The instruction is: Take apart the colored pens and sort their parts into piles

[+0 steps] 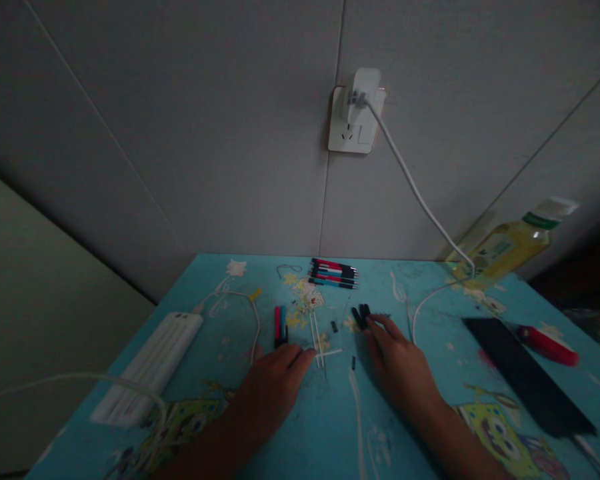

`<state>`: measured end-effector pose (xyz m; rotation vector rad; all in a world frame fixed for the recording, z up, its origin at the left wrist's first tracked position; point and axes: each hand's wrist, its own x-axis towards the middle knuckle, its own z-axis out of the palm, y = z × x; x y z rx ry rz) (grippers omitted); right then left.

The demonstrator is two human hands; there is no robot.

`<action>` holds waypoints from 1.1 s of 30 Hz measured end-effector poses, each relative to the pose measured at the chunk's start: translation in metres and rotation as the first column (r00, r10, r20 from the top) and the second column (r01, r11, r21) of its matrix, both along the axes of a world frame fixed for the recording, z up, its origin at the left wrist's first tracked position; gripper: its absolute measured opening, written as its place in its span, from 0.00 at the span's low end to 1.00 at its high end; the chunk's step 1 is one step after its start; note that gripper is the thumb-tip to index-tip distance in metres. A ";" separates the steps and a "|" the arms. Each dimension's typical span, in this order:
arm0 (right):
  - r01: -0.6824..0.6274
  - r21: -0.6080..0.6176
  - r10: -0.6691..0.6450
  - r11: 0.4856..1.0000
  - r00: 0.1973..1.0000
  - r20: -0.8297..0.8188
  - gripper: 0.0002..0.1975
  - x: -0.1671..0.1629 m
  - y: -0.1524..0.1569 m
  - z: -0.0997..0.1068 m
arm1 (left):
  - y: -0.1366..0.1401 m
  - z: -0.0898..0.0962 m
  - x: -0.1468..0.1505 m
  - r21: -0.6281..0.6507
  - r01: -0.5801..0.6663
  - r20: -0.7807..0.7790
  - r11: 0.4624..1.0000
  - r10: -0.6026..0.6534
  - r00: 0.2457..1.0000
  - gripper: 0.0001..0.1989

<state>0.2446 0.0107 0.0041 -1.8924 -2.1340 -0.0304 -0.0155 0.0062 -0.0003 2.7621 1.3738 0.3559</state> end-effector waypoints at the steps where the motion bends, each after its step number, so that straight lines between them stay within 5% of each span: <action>1: -0.012 0.008 0.012 1.000 1.000 -0.006 0.18 0.000 0.000 0.000 | 0.000 0.000 0.000 0.002 0.001 -0.002 1.000 -0.001 1.000 0.19; 16: -0.055 0.015 0.052 0.998 0.983 0.175 0.17 0.007 0.014 -0.011 | -0.001 -0.001 0.001 0.010 0.026 0.018 1.000 -0.026 1.000 0.20; 33: -0.008 0.079 -0.005 0.997 0.986 0.167 0.14 0.007 0.017 -0.014 | 0.000 -0.002 0.000 0.002 0.008 0.015 1.000 -0.008 1.000 0.19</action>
